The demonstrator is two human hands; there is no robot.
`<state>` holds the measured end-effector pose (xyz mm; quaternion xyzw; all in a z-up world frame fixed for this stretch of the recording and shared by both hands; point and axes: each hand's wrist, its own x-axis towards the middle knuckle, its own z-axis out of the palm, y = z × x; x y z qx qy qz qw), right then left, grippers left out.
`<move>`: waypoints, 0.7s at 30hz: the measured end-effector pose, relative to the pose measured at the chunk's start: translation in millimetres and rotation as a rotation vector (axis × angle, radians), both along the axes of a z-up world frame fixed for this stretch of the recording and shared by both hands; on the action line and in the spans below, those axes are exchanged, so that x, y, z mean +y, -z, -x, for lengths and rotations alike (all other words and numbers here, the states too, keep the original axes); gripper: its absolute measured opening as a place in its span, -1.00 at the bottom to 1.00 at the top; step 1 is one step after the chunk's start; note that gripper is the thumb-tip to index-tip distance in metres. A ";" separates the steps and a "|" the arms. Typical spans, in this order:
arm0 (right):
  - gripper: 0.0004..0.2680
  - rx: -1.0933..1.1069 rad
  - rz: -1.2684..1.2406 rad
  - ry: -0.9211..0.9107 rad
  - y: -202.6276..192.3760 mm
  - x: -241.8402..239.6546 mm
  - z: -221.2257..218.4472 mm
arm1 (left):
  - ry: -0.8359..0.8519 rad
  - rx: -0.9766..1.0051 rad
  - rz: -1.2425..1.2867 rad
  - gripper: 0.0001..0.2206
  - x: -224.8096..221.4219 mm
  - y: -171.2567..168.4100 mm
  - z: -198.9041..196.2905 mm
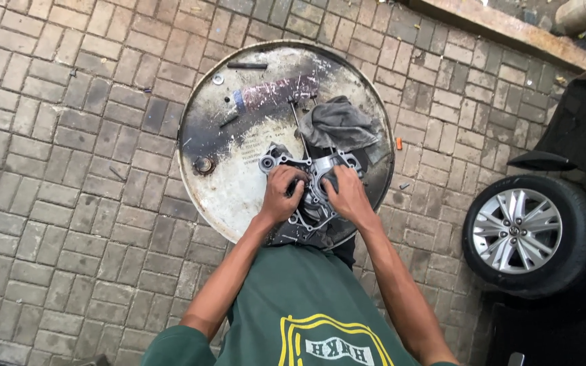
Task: Cleaning an engine housing part using a cloth on top of a metal barrel outdoors.
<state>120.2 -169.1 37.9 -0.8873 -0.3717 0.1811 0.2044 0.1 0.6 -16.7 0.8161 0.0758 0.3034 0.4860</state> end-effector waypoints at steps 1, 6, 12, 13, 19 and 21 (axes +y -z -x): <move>-0.75 -0.002 0.000 -0.001 -0.6 1.4 -0.9 | -0.001 -0.002 0.000 -0.84 0.4 -1.1 -0.7; -0.81 -0.113 0.104 -0.097 -8.5 5.9 2.9 | 0.014 0.010 0.026 -0.87 -0.2 -3.3 0.9; -0.80 -0.174 0.097 -0.038 16.7 6.0 3.3 | 0.011 0.013 0.011 -0.89 -1.3 10.2 -0.2; -0.80 -0.170 0.100 -0.036 20.1 6.2 3.2 | 0.013 0.017 0.014 -0.89 -1.9 8.8 0.2; -0.78 -0.139 0.123 -0.061 32.0 -2.0 -1.1 | 0.018 0.028 0.016 -0.90 -1.3 2.8 1.5; -0.75 -0.060 0.109 -0.107 30.0 -6.9 -3.8 | 0.016 0.023 0.016 -0.91 -0.8 0.1 1.0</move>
